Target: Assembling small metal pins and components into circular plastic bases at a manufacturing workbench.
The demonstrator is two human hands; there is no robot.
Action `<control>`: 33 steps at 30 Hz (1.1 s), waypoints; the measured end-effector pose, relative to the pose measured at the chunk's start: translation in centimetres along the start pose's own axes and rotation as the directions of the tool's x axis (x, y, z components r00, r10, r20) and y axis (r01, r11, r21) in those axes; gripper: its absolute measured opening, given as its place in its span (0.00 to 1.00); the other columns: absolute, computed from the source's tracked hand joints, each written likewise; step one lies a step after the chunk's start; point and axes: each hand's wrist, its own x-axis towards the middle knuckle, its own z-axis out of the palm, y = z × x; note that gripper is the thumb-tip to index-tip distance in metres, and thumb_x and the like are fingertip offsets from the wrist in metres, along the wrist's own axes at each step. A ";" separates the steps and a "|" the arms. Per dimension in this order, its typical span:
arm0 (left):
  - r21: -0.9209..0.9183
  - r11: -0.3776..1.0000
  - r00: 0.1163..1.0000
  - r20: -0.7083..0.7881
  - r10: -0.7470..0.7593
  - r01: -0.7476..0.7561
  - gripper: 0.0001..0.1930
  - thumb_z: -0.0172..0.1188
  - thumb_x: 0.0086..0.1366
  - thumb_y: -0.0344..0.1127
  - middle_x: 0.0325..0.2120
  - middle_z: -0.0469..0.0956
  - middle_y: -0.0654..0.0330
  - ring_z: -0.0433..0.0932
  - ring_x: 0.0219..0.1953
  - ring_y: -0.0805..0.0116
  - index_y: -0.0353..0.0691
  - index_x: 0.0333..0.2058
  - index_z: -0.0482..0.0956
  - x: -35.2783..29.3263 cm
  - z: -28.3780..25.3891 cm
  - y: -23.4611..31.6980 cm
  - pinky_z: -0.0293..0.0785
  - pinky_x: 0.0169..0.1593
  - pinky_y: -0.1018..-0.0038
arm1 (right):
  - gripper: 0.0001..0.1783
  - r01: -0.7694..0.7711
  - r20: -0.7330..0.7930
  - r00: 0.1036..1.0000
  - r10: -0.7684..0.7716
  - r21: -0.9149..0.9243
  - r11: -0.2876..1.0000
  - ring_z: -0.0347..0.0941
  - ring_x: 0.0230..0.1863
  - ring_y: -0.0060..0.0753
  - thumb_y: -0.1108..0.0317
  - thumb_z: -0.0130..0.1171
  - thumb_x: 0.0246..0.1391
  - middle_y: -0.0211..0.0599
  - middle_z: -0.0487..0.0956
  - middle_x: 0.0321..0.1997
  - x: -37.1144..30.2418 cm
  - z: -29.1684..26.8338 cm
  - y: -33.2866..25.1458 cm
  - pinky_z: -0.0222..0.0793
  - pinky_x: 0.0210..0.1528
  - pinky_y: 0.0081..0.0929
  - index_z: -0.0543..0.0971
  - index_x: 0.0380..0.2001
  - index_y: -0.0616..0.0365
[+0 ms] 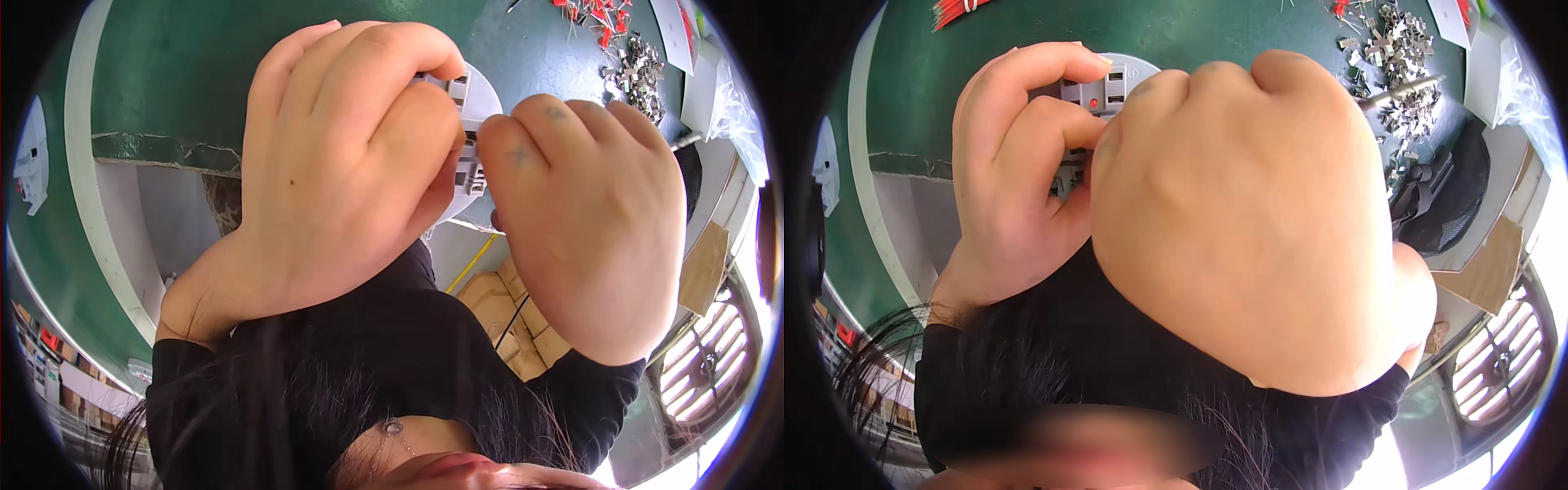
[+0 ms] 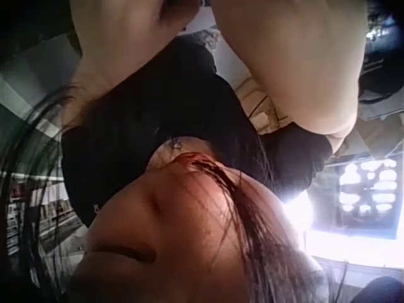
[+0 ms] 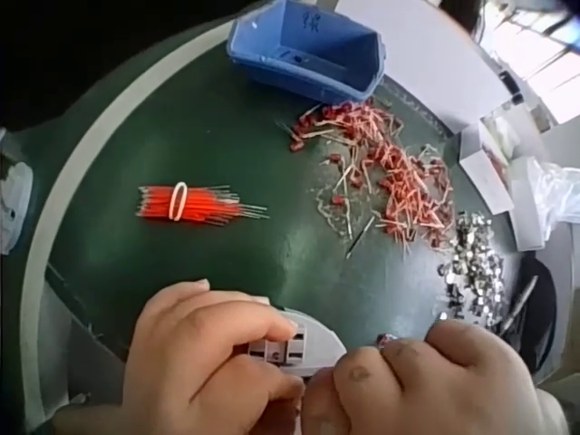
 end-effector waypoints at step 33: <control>0.116 0.993 0.974 0.227 0.007 -0.034 0.23 0.74 0.42 0.29 0.55 0.73 0.56 0.73 0.54 0.52 0.45 0.38 0.75 0.9 -2.1 1.3 0.64 0.61 0.49 | 0.28 0.677 -0.367 0.612 0.701 0.701 -0.224 0.48 0.15 0.20 0.37 0.49 0.66 0.21 0.60 0.15 -2.6 5.7 -2.6 0.43 0.24 0.26 0.66 0.22 0.45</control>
